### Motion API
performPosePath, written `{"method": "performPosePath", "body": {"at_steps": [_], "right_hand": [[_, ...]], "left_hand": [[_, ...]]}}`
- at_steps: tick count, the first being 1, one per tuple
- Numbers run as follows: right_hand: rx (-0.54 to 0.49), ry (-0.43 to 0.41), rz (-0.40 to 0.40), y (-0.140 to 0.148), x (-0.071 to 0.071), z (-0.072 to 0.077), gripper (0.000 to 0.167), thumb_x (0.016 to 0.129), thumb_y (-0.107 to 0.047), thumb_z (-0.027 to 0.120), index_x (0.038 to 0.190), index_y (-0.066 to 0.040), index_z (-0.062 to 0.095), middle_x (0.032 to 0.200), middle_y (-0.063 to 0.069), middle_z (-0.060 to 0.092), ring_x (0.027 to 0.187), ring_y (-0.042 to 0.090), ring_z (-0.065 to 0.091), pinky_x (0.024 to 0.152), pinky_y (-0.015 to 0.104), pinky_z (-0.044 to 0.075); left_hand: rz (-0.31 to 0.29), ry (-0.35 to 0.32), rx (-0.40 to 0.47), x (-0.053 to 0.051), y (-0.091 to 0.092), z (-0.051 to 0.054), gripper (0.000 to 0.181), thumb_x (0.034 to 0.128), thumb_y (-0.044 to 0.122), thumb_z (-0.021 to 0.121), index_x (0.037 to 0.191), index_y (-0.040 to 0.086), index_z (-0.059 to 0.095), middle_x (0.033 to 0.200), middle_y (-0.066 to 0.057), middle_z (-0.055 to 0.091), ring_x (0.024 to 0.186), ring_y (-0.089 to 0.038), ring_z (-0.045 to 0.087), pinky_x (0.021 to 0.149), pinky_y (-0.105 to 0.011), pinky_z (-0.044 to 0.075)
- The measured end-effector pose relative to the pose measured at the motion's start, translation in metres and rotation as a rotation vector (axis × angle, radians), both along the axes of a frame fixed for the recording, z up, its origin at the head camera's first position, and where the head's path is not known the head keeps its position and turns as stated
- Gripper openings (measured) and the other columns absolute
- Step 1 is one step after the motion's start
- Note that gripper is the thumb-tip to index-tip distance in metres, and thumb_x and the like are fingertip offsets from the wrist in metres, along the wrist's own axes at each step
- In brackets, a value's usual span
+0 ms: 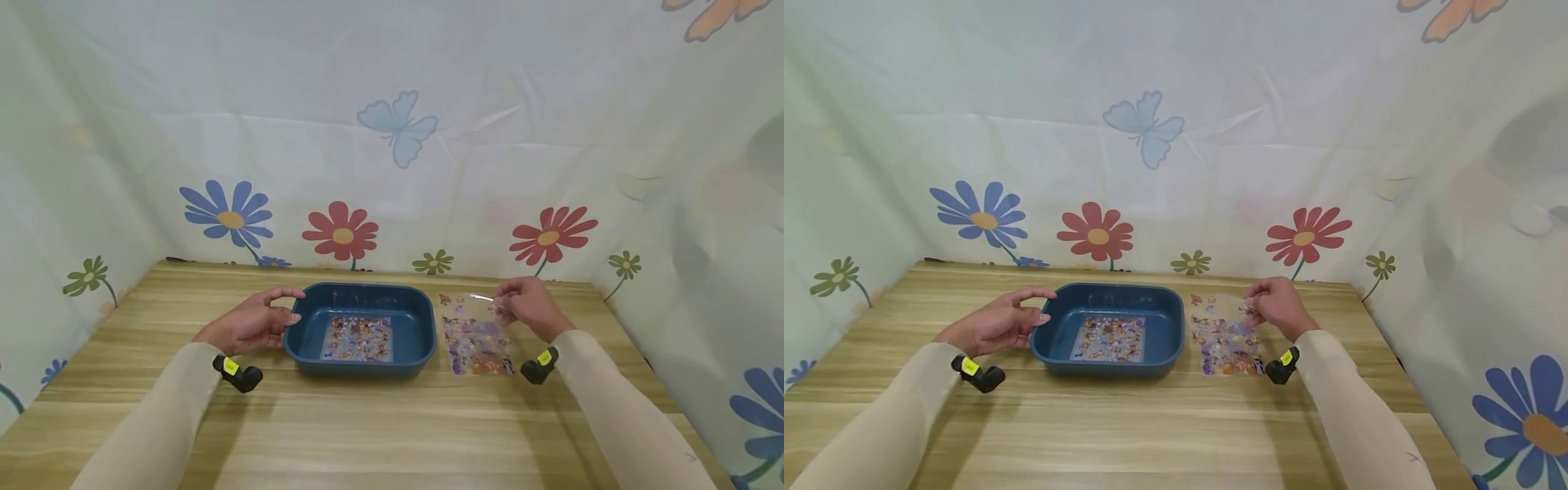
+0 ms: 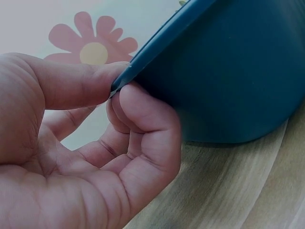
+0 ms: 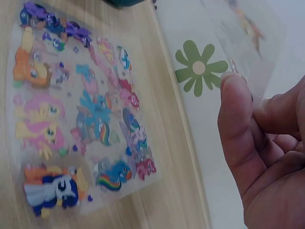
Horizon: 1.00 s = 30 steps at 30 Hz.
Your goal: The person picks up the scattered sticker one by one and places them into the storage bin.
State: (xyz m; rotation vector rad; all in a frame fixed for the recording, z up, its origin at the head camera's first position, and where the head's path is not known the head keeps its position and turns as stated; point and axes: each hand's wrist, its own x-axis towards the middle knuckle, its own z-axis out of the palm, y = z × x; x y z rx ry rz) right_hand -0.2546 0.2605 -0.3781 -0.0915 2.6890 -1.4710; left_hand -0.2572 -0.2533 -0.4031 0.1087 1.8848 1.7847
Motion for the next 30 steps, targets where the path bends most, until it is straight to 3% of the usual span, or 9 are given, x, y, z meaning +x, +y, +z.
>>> {"method": "performPosePath", "body": {"at_steps": [10,22,30], "right_hand": [[-0.044,-0.026,0.045,-0.018,-0.002,0.005,0.020,0.101,-0.001,0.057,0.113,0.013,0.064,0.092,0.016,0.070,0.067,0.017,0.067,0.067,0.034,0.063],[-0.061,-0.027,0.103,-0.047,-0.003,0.013,0.023,0.102,-0.002,0.056,0.114,0.016,0.062,0.092,0.016,0.068,0.068,0.017,0.069,0.068,0.033,0.063],[-0.082,-0.041,0.117,-0.064,-0.008,0.013,0.022,0.101,0.000,0.053,0.114,0.015,0.063,0.093,0.017,0.068,0.066,0.018,0.070,0.068,0.039,0.064]], "left_hand": [[-0.012,0.010,0.004,0.000,0.000,0.000,0.059,0.1043,0.012,0.062,0.157,0.014,0.034,0.103,-0.006,0.068,0.078,-0.018,0.068,0.077,-0.034,0.060],[0.000,0.006,0.010,0.000,-0.001,0.000,0.058,0.1038,0.012,0.063,0.155,0.014,0.036,0.104,-0.006,0.071,0.077,-0.018,0.070,0.077,-0.034,0.061],[-0.011,0.015,0.007,0.000,0.000,0.000,0.058,0.1040,0.011,0.062,0.155,0.013,0.035,0.099,-0.005,0.069,0.074,-0.017,0.068,0.074,-0.034,0.060]]}}
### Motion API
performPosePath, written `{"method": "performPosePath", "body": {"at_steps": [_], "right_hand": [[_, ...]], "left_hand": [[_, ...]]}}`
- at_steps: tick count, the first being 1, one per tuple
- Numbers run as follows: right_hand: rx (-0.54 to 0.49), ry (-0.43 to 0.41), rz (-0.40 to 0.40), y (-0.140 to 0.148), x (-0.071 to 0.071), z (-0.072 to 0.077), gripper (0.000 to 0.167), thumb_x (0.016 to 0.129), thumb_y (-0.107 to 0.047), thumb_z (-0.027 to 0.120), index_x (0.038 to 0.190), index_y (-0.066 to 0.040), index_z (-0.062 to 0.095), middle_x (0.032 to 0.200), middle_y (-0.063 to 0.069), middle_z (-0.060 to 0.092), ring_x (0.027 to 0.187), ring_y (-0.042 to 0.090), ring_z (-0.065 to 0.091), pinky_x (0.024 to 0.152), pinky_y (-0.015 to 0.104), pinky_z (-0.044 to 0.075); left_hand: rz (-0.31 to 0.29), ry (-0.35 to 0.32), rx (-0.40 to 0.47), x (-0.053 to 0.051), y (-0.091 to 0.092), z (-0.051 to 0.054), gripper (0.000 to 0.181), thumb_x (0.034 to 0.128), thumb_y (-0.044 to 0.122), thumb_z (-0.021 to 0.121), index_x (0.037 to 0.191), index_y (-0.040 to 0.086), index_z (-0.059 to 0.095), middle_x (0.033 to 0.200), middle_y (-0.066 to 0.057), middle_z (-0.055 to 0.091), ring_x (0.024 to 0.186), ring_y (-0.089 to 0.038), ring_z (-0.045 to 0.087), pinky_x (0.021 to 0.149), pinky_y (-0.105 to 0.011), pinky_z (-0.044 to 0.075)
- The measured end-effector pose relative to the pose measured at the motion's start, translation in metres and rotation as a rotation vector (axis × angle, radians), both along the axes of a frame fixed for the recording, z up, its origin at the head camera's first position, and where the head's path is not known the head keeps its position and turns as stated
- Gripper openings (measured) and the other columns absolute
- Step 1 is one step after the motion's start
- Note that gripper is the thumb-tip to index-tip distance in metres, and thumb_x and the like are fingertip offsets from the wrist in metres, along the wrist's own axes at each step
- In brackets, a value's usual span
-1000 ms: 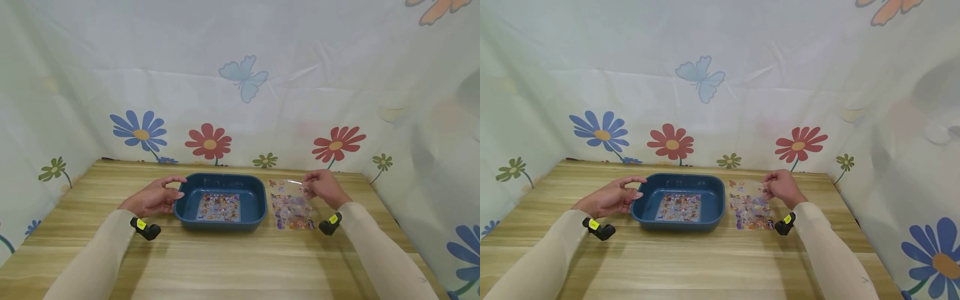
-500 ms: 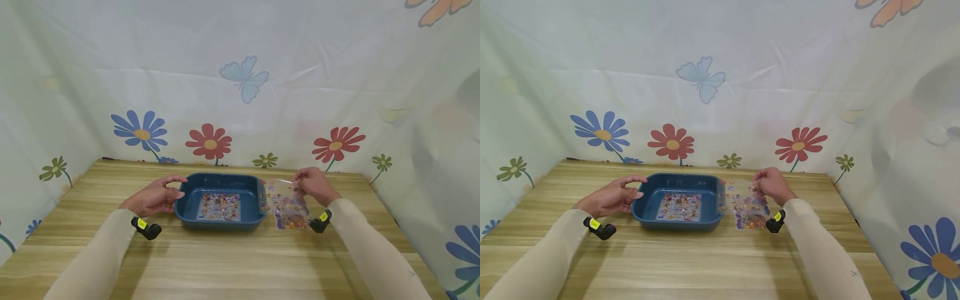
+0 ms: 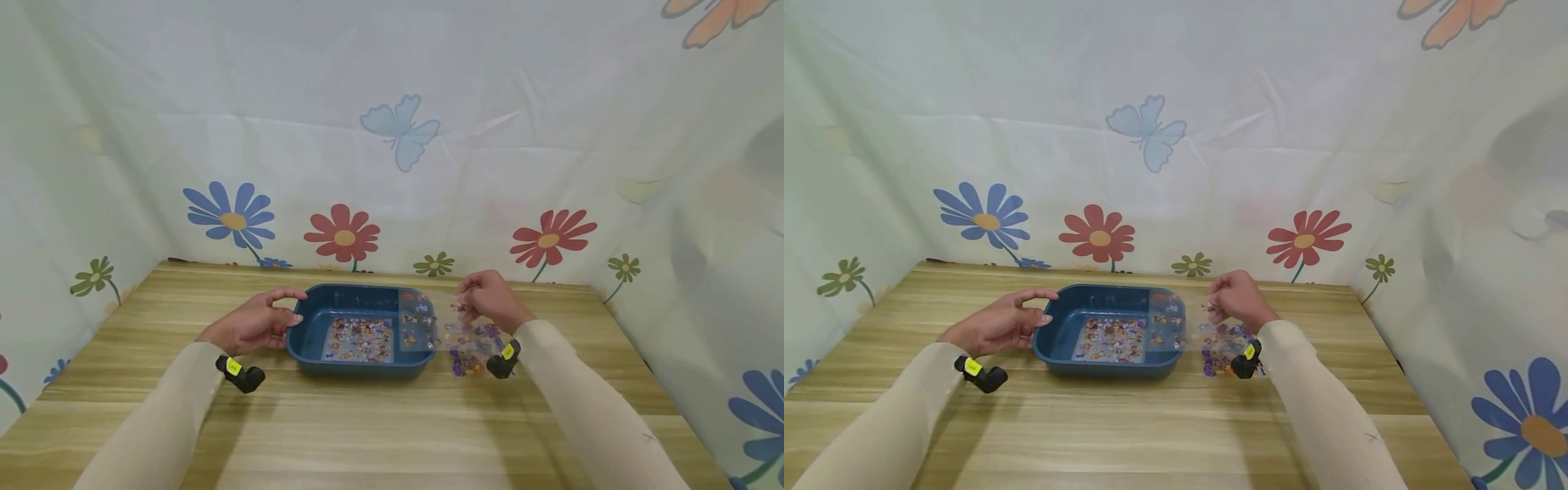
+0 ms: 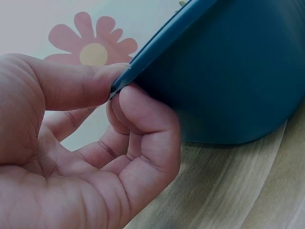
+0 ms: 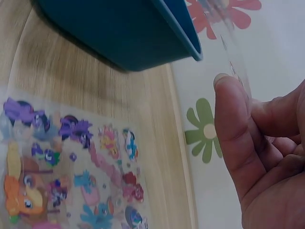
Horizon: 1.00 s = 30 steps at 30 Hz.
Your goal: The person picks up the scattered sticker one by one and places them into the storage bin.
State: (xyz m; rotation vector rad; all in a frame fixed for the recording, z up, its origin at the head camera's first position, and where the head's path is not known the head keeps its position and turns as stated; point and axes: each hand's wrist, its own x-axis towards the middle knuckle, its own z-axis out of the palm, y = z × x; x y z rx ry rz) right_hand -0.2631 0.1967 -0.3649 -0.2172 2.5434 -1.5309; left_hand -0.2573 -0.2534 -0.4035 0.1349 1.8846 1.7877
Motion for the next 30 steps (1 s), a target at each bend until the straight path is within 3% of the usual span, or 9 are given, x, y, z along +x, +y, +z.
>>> {"method": "performPosePath", "body": {"at_steps": [12,20,30], "right_hand": [[-0.004,0.008,0.014,-0.021,-0.007,0.003,0.023,0.096,0.005,0.048,0.111,0.017,0.062,0.087,0.016,0.066,0.061,0.017,0.069,0.063,0.034,0.063],[-0.012,-0.004,0.036,-0.038,-0.011,0.006,0.025,0.099,0.004,0.049,0.116,0.019,0.060,0.087,0.016,0.067,0.056,0.016,0.065,0.061,0.036,0.063],[0.038,-0.018,0.064,-0.055,-0.015,0.008,0.019,0.096,0.004,0.050,0.107,0.012,0.063,0.079,0.014,0.068,0.054,0.016,0.065,0.059,0.035,0.062]], "left_hand": [[0.001,0.003,-0.009,0.000,0.000,0.000,0.058,0.1035,0.012,0.063,0.155,0.013,0.035,0.096,-0.005,0.064,0.073,-0.018,0.065,0.074,-0.034,0.059],[-0.005,0.003,-0.006,0.000,-0.001,0.001,0.059,0.1031,0.012,0.063,0.155,0.012,0.035,0.096,-0.005,0.064,0.072,-0.018,0.064,0.074,-0.034,0.059],[0.003,-0.001,-0.004,0.000,0.000,0.001,0.060,0.1029,0.011,0.064,0.155,0.013,0.035,0.097,-0.007,0.064,0.072,-0.018,0.064,0.073,-0.034,0.060]]}}
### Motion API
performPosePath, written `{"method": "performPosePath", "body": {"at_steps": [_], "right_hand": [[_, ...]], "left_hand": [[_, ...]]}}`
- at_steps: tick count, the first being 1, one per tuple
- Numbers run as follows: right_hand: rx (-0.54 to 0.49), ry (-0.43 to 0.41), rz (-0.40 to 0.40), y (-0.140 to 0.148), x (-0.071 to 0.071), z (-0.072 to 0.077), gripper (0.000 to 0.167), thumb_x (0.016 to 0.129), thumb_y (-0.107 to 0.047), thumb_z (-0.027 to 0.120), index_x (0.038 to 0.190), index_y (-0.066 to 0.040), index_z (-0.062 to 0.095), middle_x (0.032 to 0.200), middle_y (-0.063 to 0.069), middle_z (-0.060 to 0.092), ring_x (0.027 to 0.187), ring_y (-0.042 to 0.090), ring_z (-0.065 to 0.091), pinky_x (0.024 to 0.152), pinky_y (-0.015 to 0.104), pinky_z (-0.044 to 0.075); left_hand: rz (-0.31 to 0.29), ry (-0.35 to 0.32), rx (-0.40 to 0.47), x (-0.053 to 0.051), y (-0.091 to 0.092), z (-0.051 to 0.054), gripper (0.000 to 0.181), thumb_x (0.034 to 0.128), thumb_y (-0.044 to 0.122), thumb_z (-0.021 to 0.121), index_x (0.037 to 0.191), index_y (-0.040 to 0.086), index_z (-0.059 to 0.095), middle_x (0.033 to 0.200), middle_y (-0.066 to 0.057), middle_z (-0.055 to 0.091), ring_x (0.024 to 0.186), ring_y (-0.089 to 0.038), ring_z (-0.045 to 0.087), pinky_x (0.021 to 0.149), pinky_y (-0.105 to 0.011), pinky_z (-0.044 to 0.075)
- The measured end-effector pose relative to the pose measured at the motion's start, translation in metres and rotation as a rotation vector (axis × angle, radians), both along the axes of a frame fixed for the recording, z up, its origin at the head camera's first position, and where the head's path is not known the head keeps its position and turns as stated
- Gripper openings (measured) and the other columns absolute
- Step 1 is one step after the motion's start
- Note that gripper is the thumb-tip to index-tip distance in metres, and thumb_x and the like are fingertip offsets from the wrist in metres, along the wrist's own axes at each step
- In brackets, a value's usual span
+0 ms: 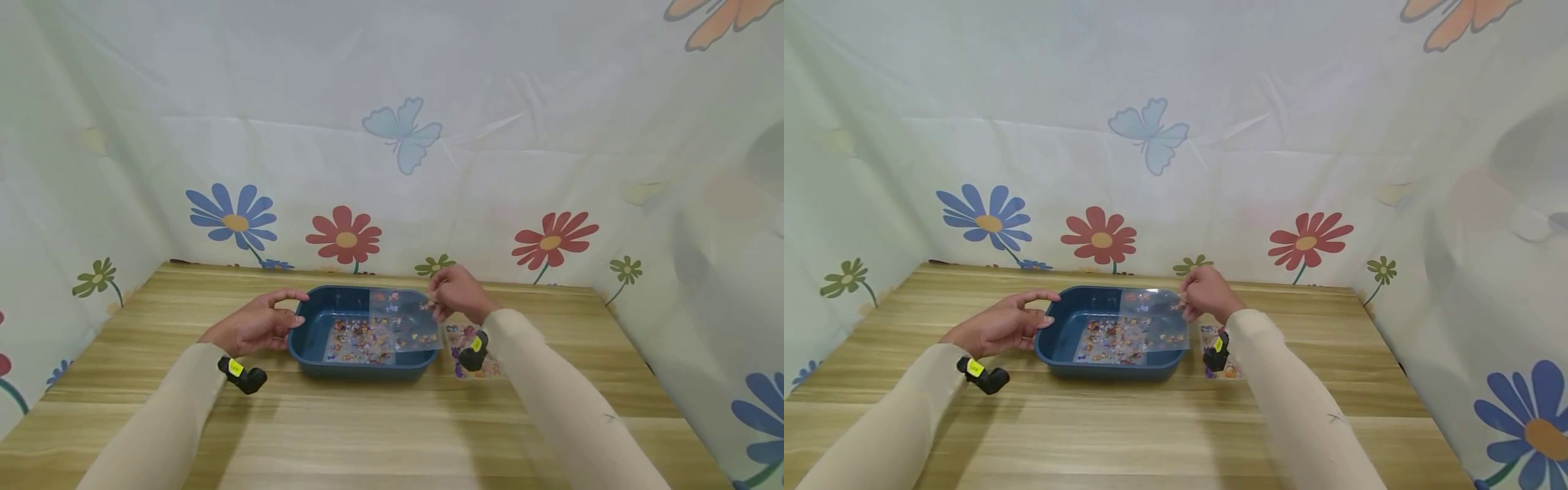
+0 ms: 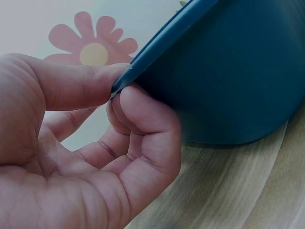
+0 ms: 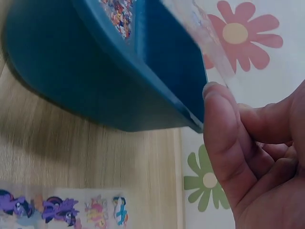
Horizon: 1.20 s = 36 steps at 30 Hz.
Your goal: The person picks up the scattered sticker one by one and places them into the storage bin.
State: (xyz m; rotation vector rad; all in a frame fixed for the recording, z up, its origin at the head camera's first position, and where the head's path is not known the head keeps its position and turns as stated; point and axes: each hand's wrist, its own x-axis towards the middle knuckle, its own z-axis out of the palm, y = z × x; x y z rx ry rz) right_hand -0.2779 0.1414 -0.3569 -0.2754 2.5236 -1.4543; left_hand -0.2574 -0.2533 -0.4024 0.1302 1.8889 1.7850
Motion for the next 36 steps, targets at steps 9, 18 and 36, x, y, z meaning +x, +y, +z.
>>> {"method": "performPosePath", "body": {"at_steps": [9,18,36], "right_hand": [[0.019,-0.016,0.012,-0.017,-0.002,0.002,0.016,0.095,0.006,0.050,0.105,0.010,0.061,0.075,0.012,0.066,0.052,0.016,0.063,0.055,0.032,0.060],[0.045,-0.034,0.033,-0.036,-0.005,0.000,0.018,0.094,0.007,0.048,0.101,0.009,0.065,0.071,0.010,0.065,0.052,0.014,0.064,0.057,0.032,0.061],[0.017,-0.094,0.015,-0.060,-0.006,-0.001,0.019,0.096,0.005,0.049,0.101,0.011,0.066,0.069,0.010,0.065,0.051,0.015,0.066,0.057,0.034,0.062]], "left_hand": [[0.013,0.000,-0.009,0.000,0.000,-0.002,0.060,0.1033,0.011,0.063,0.156,0.013,0.035,0.095,-0.006,0.068,0.074,-0.019,0.067,0.073,-0.034,0.061],[0.010,0.002,-0.004,-0.001,-0.001,-0.003,0.059,0.1031,0.012,0.064,0.155,0.014,0.037,0.092,-0.003,0.065,0.073,-0.018,0.066,0.074,-0.034,0.061],[0.000,0.002,-0.005,-0.002,-0.001,-0.003,0.060,0.1030,0.012,0.064,0.156,0.013,0.035,0.085,0.000,0.060,0.068,-0.016,0.063,0.072,-0.033,0.059]]}}
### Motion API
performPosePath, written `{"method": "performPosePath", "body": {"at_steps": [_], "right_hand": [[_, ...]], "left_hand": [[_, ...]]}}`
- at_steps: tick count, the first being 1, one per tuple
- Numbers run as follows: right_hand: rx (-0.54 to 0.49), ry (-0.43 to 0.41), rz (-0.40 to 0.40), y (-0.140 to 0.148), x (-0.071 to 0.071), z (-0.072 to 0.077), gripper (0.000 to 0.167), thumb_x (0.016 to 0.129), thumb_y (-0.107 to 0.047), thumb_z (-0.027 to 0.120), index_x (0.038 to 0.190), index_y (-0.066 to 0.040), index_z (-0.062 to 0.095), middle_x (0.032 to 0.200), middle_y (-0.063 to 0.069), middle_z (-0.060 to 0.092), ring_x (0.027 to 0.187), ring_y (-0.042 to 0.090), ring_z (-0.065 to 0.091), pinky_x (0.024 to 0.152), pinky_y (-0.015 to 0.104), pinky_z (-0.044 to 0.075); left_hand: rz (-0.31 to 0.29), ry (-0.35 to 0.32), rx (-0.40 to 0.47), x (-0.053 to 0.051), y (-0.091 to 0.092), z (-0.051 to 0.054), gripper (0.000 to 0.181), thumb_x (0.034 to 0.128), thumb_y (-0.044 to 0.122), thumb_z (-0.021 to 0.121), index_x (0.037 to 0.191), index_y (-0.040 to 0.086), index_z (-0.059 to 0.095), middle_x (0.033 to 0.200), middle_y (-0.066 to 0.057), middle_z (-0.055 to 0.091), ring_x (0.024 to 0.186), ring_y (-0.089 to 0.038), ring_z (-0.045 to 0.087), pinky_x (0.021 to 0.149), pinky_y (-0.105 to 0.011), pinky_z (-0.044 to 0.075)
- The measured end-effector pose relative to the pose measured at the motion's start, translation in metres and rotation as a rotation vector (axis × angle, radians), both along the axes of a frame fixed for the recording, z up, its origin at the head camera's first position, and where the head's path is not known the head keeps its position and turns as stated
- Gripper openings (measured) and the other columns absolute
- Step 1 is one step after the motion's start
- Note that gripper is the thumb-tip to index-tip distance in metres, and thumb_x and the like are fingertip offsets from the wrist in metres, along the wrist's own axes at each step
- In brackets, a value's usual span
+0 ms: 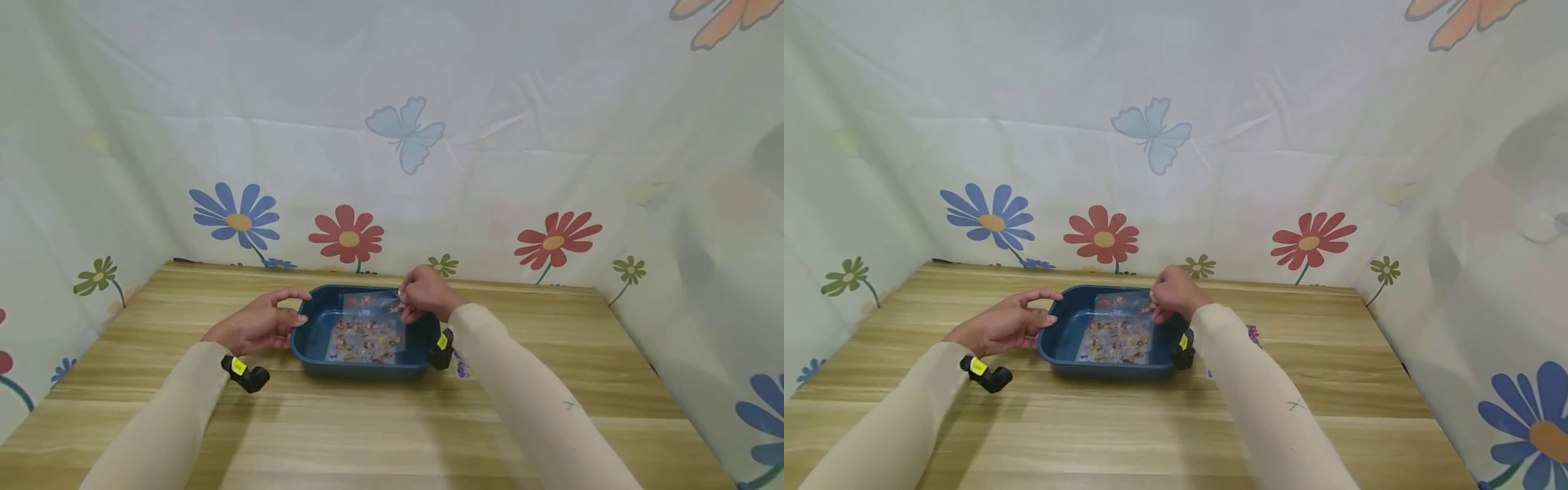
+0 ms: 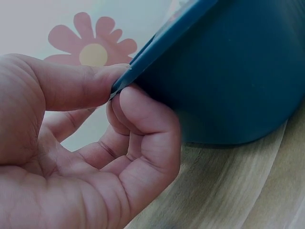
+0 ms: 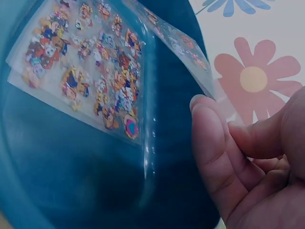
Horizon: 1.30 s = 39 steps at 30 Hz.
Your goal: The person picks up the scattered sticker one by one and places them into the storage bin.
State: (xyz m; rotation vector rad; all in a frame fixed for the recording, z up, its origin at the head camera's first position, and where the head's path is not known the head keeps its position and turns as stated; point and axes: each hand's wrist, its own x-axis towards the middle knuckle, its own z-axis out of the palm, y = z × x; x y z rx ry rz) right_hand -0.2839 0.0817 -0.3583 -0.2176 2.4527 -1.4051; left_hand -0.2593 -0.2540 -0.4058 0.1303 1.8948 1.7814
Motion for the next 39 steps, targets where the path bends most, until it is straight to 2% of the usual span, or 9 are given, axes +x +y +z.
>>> {"method": "performPosePath", "body": {"at_steps": [8,15,28,39], "right_hand": [[-0.021,-0.021,0.003,-0.008,0.001,-0.004,0.026,0.092,0.008,0.047,0.104,0.017,0.068,0.068,0.011,0.065,0.050,0.014,0.065,0.057,0.034,0.062],[-0.013,-0.042,-0.007,-0.015,0.004,-0.001,0.026,0.094,0.005,0.047,0.095,0.018,0.069,0.065,0.010,0.064,0.050,0.015,0.065,0.065,0.043,0.064],[0.009,-0.085,-0.027,-0.022,0.002,-0.006,0.022,0.095,0.005,0.048,0.087,0.015,0.066,0.064,0.010,0.063,0.050,0.016,0.064,0.059,0.038,0.063],[0.056,-0.085,0.003,-0.025,0.003,-0.010,0.026,0.099,0.005,0.046,0.106,0.021,0.066,0.066,0.012,0.063,0.049,0.016,0.064,0.058,0.036,0.063]], "left_hand": [[0.007,0.002,0.001,-0.001,0.000,-0.001,0.062,0.1033,0.011,0.063,0.157,0.012,0.032,0.080,0.002,0.060,0.067,-0.015,0.062,0.070,-0.033,0.058],[0.014,-0.008,0.008,0.000,0.000,0.000,0.064,0.1026,0.011,0.064,0.158,0.012,0.032,0.080,0.002,0.060,0.066,-0.015,0.062,0.070,-0.032,0.058],[0.013,-0.009,0.001,0.001,0.001,0.001,0.062,0.1029,0.010,0.063,0.157,0.012,0.033,0.082,0.001,0.060,0.066,-0.016,0.062,0.071,-0.034,0.059],[0.012,-0.009,0.006,0.002,0.000,0.001,0.064,0.1022,0.012,0.065,0.157,0.012,0.033,0.088,-0.002,0.064,0.069,-0.017,0.065,0.072,-0.033,0.059]]}}
